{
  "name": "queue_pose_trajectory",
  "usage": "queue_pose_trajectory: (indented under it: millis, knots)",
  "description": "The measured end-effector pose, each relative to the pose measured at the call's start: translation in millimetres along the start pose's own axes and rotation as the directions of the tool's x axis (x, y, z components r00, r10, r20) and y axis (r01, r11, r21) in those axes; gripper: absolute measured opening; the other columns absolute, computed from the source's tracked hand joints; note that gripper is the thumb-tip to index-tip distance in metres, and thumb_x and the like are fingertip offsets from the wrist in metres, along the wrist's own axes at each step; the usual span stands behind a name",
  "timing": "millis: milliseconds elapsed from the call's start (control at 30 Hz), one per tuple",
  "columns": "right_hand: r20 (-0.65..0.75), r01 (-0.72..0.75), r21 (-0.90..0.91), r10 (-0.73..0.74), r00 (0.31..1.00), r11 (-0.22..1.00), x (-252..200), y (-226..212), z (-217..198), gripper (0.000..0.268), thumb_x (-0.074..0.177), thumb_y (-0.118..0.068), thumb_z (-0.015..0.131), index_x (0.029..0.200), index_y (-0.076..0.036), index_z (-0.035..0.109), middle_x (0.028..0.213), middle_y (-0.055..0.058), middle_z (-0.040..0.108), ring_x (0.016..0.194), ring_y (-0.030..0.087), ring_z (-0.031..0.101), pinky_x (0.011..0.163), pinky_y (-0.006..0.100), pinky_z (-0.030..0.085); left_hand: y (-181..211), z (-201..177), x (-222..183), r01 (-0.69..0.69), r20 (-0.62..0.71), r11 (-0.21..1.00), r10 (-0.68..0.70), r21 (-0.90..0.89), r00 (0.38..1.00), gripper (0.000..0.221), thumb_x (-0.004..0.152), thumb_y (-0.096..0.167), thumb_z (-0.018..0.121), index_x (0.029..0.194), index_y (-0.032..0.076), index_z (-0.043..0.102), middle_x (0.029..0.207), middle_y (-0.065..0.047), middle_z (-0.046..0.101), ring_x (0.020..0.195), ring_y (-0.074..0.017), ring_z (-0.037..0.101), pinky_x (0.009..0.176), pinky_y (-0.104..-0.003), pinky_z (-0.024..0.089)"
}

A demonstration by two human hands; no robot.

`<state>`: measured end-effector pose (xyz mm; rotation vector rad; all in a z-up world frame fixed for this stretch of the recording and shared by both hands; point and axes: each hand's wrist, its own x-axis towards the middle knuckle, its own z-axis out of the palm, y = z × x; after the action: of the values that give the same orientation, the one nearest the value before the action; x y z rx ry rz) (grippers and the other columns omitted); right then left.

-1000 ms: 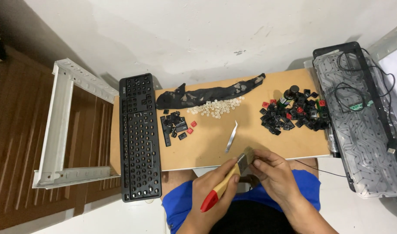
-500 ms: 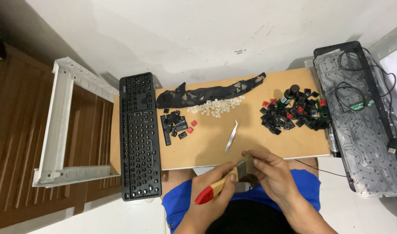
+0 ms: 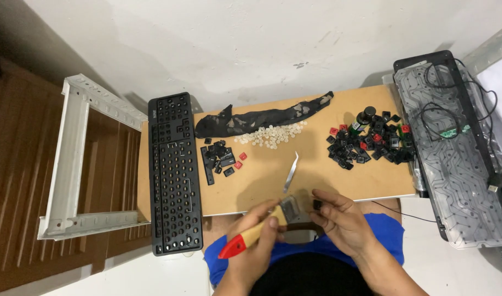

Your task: Cleaning individual keyboard keycaps using a paintbrush to remove dust and debris.

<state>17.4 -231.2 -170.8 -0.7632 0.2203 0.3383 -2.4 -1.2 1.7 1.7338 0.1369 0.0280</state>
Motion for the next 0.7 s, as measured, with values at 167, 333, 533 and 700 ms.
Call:
queue_pose_trajectory:
  millis: [167,333,533,700]
  knots:
    - [0.042,0.005,0.052,-0.007,0.999,0.999,3.3,2.8,-0.6,0.043,0.086,0.002,0.071,0.129,0.003,0.068,0.132,0.034,0.067,0.110,0.038,0.072,0.085,0.040,0.064,4.5,5.2,-3.5,-0.222,0.188,0.969,0.200,0.104,0.962,0.035,0.100,0.031,0.058,0.120,0.006,0.073,0.109,-0.009,0.081,0.095,-0.0187,0.080,0.081,-0.028,0.062]
    - [0.045,-0.077,0.026,0.075,0.996,0.997,-2.9,-0.3,8.5,0.050,0.083,-0.013,0.077,0.129,0.004,0.067,0.127,0.030,0.071,0.118,0.040,0.069,0.099,0.051,0.058,-11.3,13.1,-8.6,-0.629,0.209,0.694,0.597,0.350,0.774,0.037,0.093,0.009,0.067,0.130,0.010,0.066,0.100,-0.008,0.078,0.076,-0.0198,0.075,0.071,-0.029,0.060]
    - [-0.069,-0.036,-0.013,0.035,0.997,0.999,0.7,6.6,-2.2,0.032,0.090,-0.005,0.067,0.120,0.008,0.070,0.118,0.036,0.073,0.100,0.042,0.074,0.084,0.043,0.064,3.2,3.6,-5.3,-0.664,0.234,0.690,0.621,0.290,0.748,0.034,0.092,0.005,0.070,0.126,0.007,0.068,0.106,-0.008,0.080,0.078,-0.0201,0.079,0.071,-0.029,0.062]
    - [-0.081,0.021,0.020,-0.020,0.997,1.000,4.3,7.5,2.0,0.027,0.091,-0.008,0.070,0.114,0.006,0.072,0.110,0.031,0.075,0.105,0.038,0.074,0.085,0.042,0.063,4.5,8.1,-5.7,-0.654,0.251,0.684,0.605,0.323,0.756,0.029,0.094,0.008,0.067,0.123,0.005,0.068,0.098,-0.008,0.079,0.077,-0.0189,0.077,0.070,-0.029,0.061]
